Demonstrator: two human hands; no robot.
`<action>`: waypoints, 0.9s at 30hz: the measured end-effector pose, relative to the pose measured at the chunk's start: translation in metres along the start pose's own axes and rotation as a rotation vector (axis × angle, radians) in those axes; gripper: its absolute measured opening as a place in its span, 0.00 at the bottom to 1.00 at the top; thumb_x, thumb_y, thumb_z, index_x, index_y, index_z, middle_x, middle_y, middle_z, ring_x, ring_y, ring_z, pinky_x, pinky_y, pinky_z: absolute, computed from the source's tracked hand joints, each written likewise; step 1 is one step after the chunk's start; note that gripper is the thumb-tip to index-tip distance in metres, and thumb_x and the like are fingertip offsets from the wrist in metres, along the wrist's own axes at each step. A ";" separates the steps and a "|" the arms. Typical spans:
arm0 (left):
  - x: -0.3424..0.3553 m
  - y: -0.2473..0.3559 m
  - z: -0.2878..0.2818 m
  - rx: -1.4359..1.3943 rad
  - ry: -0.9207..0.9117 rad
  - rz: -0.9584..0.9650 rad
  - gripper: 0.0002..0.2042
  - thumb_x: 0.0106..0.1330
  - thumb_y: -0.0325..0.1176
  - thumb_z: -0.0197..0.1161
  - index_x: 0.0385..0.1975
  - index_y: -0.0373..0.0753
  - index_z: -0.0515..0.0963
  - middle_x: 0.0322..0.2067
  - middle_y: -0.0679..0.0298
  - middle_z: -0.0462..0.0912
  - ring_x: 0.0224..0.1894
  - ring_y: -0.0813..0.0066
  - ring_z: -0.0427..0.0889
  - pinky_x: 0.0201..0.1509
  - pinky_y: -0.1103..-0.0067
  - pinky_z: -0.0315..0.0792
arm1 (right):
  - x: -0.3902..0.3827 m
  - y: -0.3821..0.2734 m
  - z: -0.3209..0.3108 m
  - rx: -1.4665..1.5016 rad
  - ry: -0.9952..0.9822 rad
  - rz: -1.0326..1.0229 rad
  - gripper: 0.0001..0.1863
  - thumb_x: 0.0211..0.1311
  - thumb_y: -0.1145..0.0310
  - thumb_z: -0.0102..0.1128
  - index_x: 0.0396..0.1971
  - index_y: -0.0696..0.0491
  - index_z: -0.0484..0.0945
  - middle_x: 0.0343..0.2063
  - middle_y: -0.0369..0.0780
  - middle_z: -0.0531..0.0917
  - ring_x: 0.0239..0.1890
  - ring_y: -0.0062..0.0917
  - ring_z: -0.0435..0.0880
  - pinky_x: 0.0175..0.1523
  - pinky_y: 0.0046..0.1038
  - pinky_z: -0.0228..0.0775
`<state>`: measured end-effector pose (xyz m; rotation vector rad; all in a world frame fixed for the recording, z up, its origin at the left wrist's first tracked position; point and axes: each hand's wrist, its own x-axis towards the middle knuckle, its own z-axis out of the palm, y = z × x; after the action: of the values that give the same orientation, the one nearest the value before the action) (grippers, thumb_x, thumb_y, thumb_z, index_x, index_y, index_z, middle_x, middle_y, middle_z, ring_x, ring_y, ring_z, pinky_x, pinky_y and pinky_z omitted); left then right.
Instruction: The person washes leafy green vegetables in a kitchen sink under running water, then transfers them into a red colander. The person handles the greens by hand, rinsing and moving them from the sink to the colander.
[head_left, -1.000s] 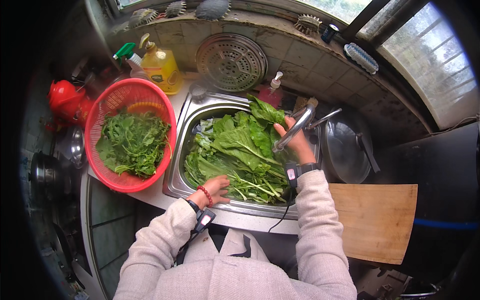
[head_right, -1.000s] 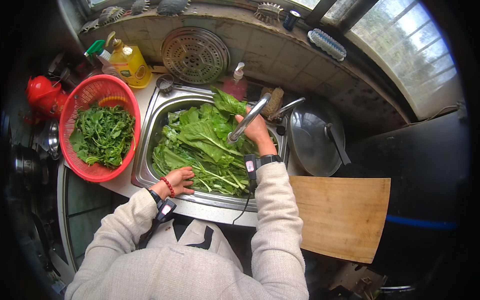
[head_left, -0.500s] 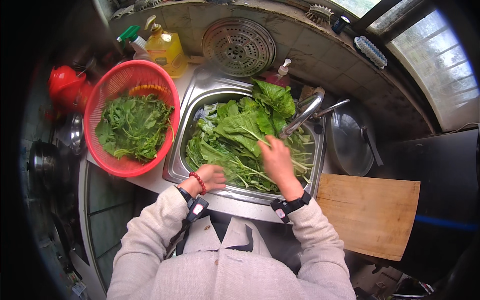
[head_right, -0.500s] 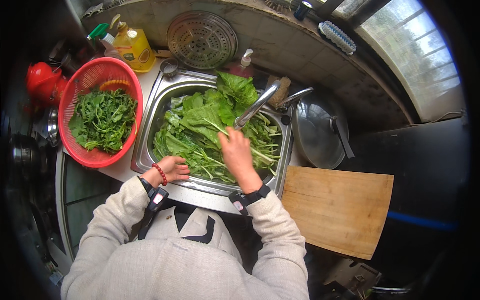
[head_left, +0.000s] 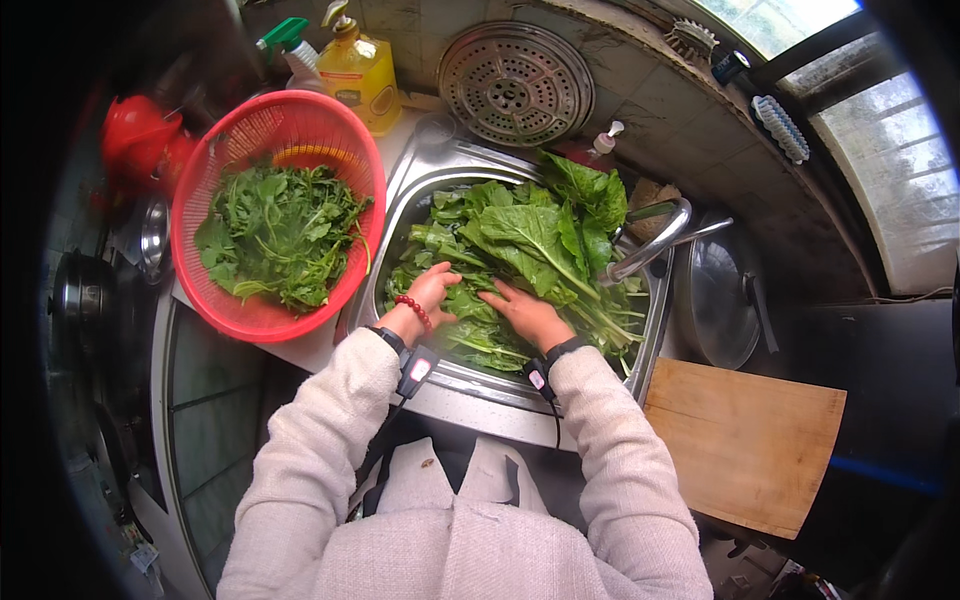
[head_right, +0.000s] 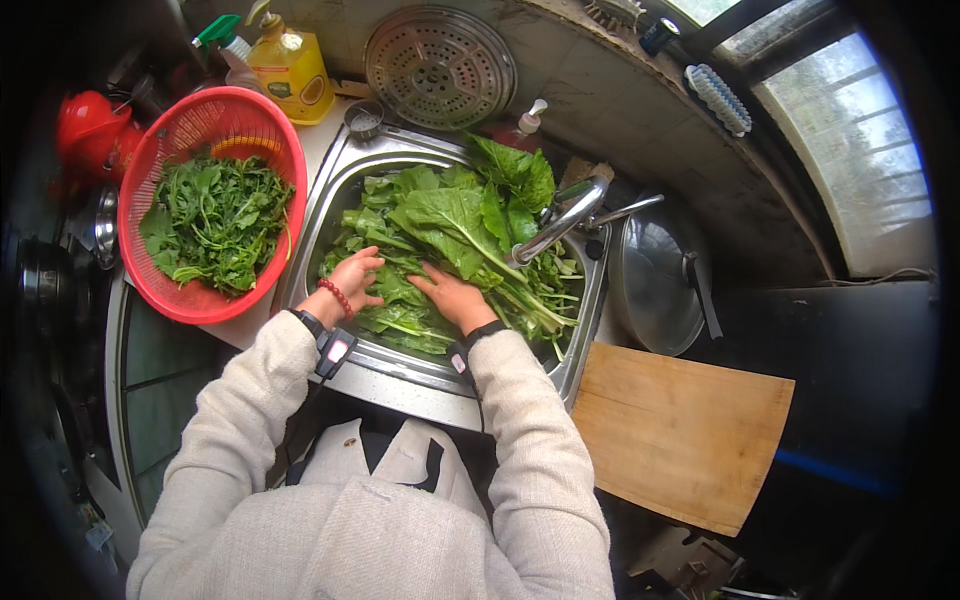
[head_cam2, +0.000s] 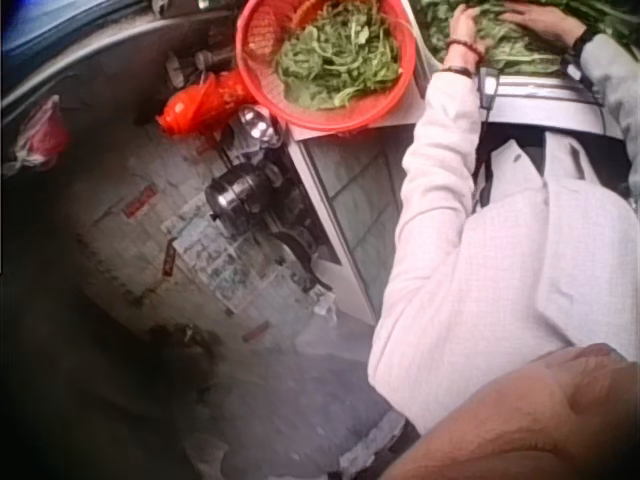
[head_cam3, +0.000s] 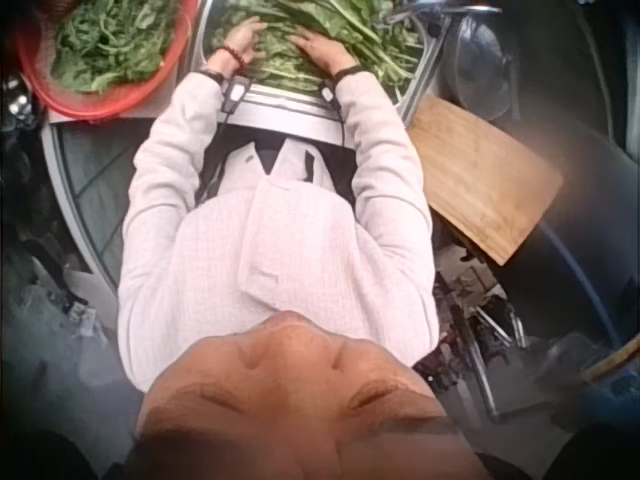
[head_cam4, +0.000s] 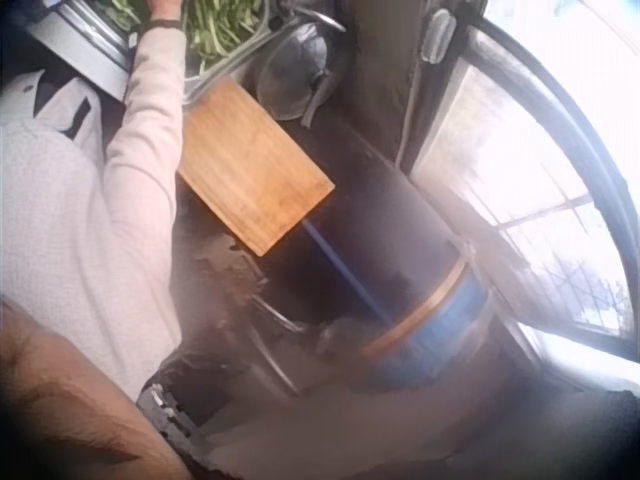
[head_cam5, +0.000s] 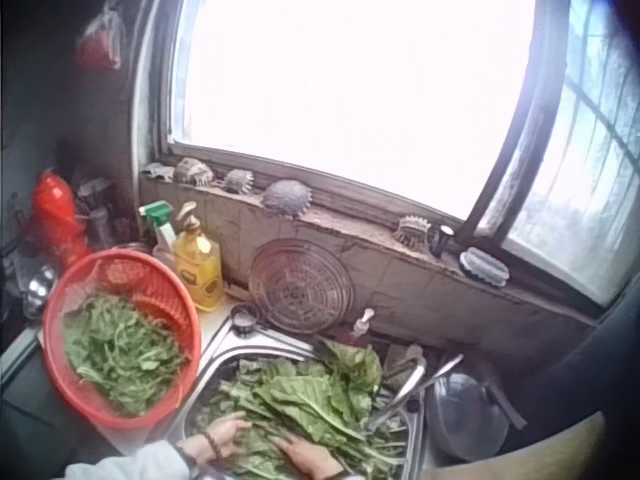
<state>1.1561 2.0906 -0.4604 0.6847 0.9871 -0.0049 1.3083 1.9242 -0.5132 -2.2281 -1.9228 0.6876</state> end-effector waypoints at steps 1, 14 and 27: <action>-0.003 0.002 -0.007 -0.012 0.001 -0.005 0.33 0.66 0.33 0.54 0.69 0.43 0.48 0.71 0.58 0.40 0.73 0.53 0.30 0.65 0.41 0.44 | 0.003 0.001 0.000 -0.005 -0.056 0.043 0.28 0.63 0.72 0.41 0.62 0.30 0.62 0.66 0.36 0.61 0.64 0.33 0.66 0.62 0.29 0.66; -0.045 -0.020 -0.054 -0.256 0.049 -0.223 0.37 0.67 0.35 0.52 0.69 0.36 0.36 0.69 0.44 0.25 0.71 0.43 0.27 0.63 0.41 0.52 | 0.002 -0.071 -0.003 -0.055 -0.283 -0.049 0.32 0.53 0.73 0.52 0.62 0.41 0.65 0.69 0.51 0.48 0.68 0.55 0.50 0.59 0.60 0.58; -0.024 -0.021 -0.062 -0.298 0.094 -0.159 0.35 0.65 0.29 0.52 0.69 0.57 0.44 0.70 0.60 0.23 0.69 0.37 0.27 0.58 0.34 0.52 | 0.025 -0.063 0.009 0.013 -0.440 0.139 0.33 0.57 0.72 0.48 0.65 0.43 0.60 0.66 0.54 0.54 0.68 0.46 0.56 0.65 0.34 0.59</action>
<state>1.0883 2.1000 -0.4755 0.3347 1.1034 0.0353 1.2495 1.9579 -0.5040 -2.3719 -1.9331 1.3009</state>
